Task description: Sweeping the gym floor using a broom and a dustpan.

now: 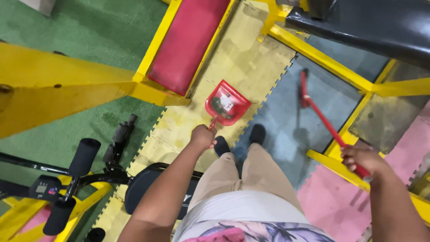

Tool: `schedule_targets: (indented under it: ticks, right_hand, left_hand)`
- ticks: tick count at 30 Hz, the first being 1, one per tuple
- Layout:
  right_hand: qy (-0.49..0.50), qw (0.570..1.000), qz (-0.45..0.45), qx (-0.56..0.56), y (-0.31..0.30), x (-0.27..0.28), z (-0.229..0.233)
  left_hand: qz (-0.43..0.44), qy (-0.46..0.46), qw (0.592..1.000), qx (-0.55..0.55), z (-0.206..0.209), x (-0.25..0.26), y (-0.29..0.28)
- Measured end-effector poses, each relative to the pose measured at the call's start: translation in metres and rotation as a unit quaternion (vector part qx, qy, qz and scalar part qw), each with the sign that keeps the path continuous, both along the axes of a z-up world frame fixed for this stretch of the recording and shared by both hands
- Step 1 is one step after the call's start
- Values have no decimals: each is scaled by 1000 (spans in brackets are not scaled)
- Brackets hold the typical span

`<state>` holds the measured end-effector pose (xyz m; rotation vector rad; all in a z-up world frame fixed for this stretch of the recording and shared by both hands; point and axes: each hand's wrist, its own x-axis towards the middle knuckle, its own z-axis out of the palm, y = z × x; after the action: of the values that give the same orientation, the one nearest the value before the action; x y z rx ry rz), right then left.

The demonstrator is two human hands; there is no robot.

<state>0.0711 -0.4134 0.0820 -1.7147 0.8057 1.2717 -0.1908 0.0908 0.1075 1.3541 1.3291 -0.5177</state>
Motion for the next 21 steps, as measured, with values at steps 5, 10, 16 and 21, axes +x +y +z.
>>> schedule_targets:
  ticks: [5, 10, 16, 21]
  right_hand:
    - [7, 1000, 2, 2, -43, 100, -154]
    - [-206, 707, 677, 16, 37, 46, -216]
    - [-20, 838, 542, -64, 212, -78, -1]
    - [-88, 817, 523, 224, 152, 66, -56]
  left_hand:
    - [59, -7, 998, 12, -23, -10, 0]
    - [63, 5, 998, 15, -24, 2, -13]
    - [111, 0, 994, 22, -29, 27, -5]
    - [115, 24, 993, 13, -18, 34, 11]
